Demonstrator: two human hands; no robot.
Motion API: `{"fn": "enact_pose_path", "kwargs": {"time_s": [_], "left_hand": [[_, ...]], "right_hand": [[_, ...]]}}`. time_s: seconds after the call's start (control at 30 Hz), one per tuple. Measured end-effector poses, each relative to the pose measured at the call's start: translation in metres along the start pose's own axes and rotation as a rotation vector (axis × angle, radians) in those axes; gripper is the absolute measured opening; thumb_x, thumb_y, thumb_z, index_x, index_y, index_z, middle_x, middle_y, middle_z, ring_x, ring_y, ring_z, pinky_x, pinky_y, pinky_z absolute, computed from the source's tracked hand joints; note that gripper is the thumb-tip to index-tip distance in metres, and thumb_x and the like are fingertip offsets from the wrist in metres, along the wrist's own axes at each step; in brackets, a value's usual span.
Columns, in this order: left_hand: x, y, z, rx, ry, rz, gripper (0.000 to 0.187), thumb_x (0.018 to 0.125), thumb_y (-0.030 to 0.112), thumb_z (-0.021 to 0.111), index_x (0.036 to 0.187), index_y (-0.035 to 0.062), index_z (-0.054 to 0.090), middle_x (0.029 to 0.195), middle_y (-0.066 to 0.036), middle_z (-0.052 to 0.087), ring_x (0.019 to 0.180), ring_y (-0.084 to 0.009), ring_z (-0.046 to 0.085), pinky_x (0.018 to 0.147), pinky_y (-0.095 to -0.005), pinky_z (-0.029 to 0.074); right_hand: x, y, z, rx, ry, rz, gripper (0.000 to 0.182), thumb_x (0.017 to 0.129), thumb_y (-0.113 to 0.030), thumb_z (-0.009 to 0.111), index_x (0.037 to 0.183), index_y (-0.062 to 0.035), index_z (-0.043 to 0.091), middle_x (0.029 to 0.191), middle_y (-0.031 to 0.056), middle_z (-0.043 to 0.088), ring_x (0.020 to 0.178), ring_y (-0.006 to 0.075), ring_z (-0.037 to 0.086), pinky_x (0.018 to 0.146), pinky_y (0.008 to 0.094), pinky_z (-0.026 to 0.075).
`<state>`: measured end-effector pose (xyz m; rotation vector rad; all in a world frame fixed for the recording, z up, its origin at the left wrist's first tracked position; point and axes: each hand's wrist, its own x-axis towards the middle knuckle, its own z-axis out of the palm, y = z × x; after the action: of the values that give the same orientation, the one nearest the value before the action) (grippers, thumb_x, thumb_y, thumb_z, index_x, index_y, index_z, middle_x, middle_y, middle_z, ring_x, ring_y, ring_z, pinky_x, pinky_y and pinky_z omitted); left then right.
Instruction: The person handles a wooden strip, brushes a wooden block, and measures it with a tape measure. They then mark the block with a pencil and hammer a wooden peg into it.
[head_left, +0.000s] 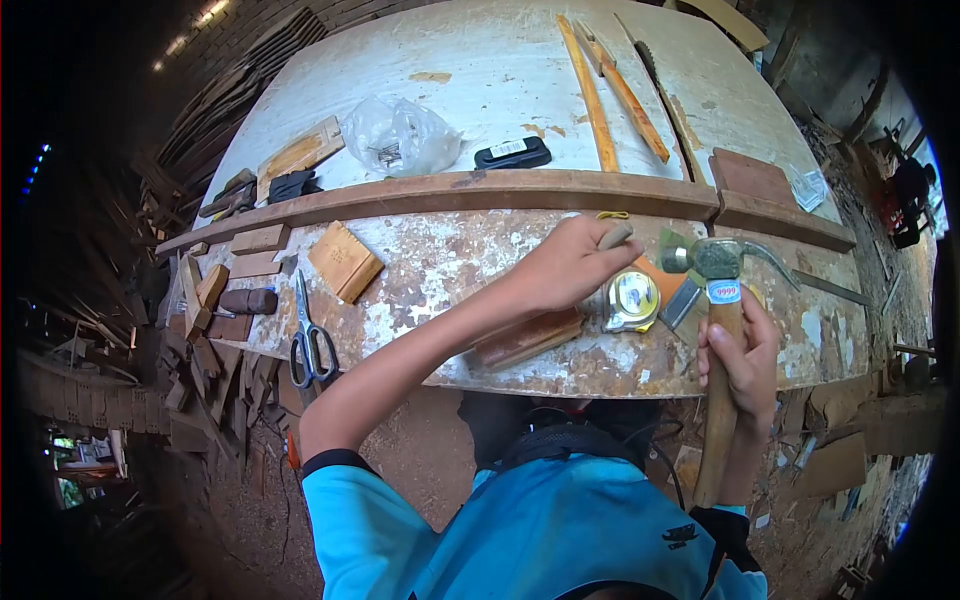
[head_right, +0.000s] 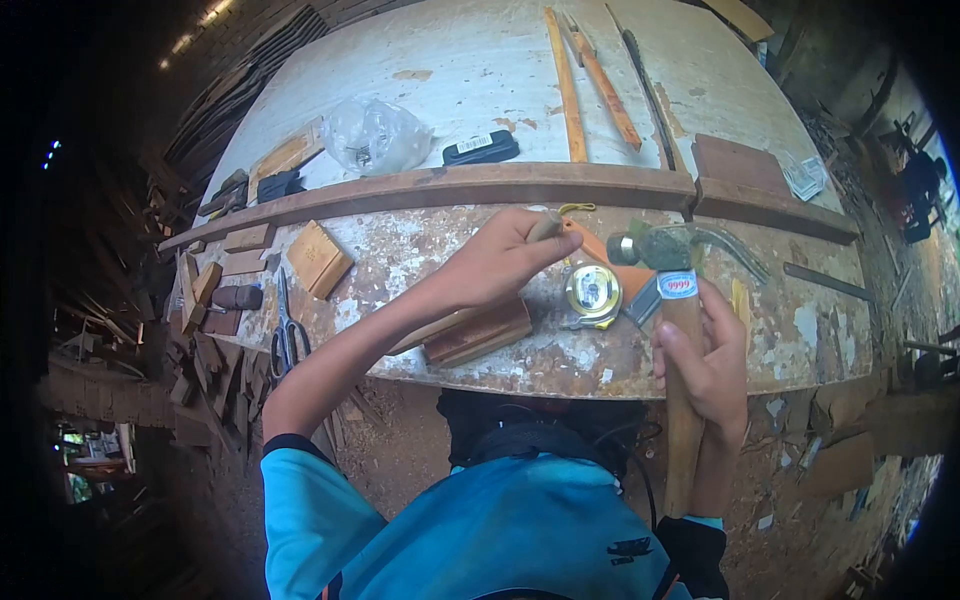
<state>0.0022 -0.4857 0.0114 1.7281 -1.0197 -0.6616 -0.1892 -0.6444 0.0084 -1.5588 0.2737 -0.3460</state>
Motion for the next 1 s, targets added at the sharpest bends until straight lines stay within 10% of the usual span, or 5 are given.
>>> {"fn": "enact_pose_path", "kwargs": {"time_s": [1.0], "left_hand": [[-0.008,0.012,0.001,0.029,-0.044,-0.068,0.034,0.092,0.029,0.052,0.088,-0.0017,0.065,0.057,0.003,0.043,0.058,-0.0061,0.037,0.053,-0.0286,0.034]], "right_hand": [[-0.002,0.008,0.006,0.014,-0.065,0.055,0.044,0.084,-0.005,0.055,0.125,0.0057,0.041,0.074,0.0051,0.054,0.054,0.0085,0.052,0.047,0.0207,0.043]]}}
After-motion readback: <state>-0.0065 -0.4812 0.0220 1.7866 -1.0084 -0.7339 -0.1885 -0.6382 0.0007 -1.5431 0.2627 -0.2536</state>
